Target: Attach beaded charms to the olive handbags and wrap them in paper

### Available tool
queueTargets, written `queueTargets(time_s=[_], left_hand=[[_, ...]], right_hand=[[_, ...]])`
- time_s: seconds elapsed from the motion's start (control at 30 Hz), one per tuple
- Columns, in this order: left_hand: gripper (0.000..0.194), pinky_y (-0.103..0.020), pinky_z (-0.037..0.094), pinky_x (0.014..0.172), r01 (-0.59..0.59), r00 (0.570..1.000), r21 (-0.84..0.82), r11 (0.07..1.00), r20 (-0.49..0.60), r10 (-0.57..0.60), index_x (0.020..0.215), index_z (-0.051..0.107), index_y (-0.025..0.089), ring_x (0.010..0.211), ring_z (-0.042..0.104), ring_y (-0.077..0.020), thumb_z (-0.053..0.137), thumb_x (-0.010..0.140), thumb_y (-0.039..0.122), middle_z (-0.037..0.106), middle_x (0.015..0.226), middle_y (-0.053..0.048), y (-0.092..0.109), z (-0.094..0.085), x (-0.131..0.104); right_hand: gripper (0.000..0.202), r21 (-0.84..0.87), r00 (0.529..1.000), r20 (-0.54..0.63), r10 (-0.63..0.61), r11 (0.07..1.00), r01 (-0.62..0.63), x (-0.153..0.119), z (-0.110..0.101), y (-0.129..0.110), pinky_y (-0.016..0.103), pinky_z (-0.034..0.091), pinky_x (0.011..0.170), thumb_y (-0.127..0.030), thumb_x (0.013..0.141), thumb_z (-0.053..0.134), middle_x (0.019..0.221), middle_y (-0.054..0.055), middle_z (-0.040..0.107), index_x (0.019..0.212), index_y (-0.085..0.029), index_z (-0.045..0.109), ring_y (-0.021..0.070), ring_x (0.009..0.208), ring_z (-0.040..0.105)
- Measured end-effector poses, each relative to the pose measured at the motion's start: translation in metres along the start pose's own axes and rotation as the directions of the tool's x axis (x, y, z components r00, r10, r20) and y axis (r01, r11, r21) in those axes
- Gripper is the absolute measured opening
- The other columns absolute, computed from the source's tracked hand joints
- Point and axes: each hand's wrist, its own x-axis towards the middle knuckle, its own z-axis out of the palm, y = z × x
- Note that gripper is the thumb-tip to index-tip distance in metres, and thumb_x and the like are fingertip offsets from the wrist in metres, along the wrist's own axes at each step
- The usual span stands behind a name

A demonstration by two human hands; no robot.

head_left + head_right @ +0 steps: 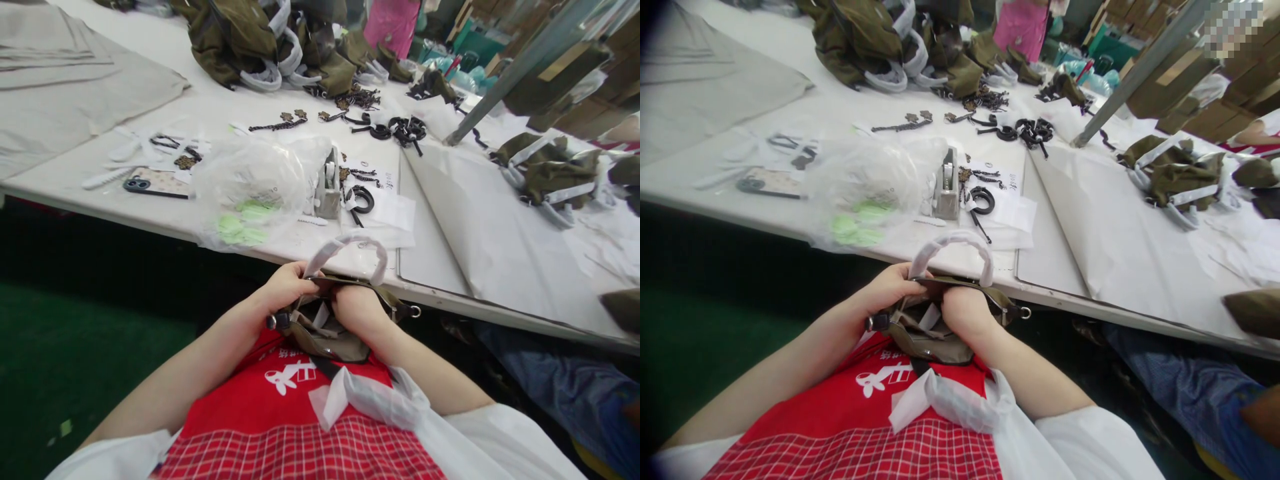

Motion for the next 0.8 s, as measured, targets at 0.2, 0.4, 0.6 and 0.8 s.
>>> queueTargets(time_s=[0.2, 0.4, 0.6, 0.8], left_hand=[[0.026, -0.027, 0.046, 0.063, 0.006, 1.000, -0.059, 0.998, -0.024, -0.007, 0.074, 0.069, 0.014, 0.061, 0.060, -0.0153, 0.071, 0.048, 0.018, 0.068, 0.063, 0.000, -0.002, -0.002, 0.002], [0.026, -0.025, 0.041, 0.055, 0.034, 0.996, -0.084, 0.996, -0.082, -0.041, 0.073, 0.069, 0.014, 0.054, 0.056, -0.0135, 0.071, 0.048, 0.019, 0.064, 0.058, 0.001, -0.003, 0.000, 0.005], [0.027, -0.024, 0.039, 0.054, 0.051, 0.995, -0.108, 0.993, -0.085, -0.061, 0.074, 0.068, 0.014, 0.052, 0.054, -0.0122, 0.069, 0.047, 0.019, 0.064, 0.057, 0.002, -0.003, 0.001, 0.007], [0.023, -0.025, 0.039, 0.056, 0.025, 0.995, -0.088, 0.996, -0.095, -0.033, 0.069, 0.067, 0.015, 0.054, 0.054, -0.0136, 0.064, 0.046, 0.016, 0.062, 0.055, 0.003, -0.005, -0.002, 0.010]], right_hand=[[0.027, 0.093, 0.987, -0.097, -0.129, 0.986, 0.138, -0.003, 0.004, 0.001, 0.032, 0.048, 0.081, -0.028, 0.095, 0.045, 0.103, 0.011, 0.070, 0.106, -0.019, 0.068, 0.0223, 0.090, 0.066], [0.025, 0.052, 0.949, -0.102, -0.300, 0.951, 0.306, -0.002, 0.010, -0.007, 0.029, 0.048, 0.079, -0.025, 0.095, 0.046, 0.107, 0.010, 0.066, 0.113, -0.017, 0.062, 0.0208, 0.092, 0.064], [0.024, 0.043, 0.946, -0.078, -0.314, 0.947, 0.318, 0.001, 0.013, -0.010, 0.028, 0.049, 0.075, -0.025, 0.097, 0.043, 0.107, 0.011, 0.064, 0.114, -0.016, 0.058, 0.0198, 0.088, 0.065], [0.020, 0.054, 0.933, -0.057, -0.354, 0.933, 0.357, 0.005, 0.015, -0.013, 0.029, 0.050, 0.079, -0.022, 0.093, 0.049, 0.105, 0.011, 0.066, 0.107, -0.015, 0.061, 0.0206, 0.090, 0.066]])
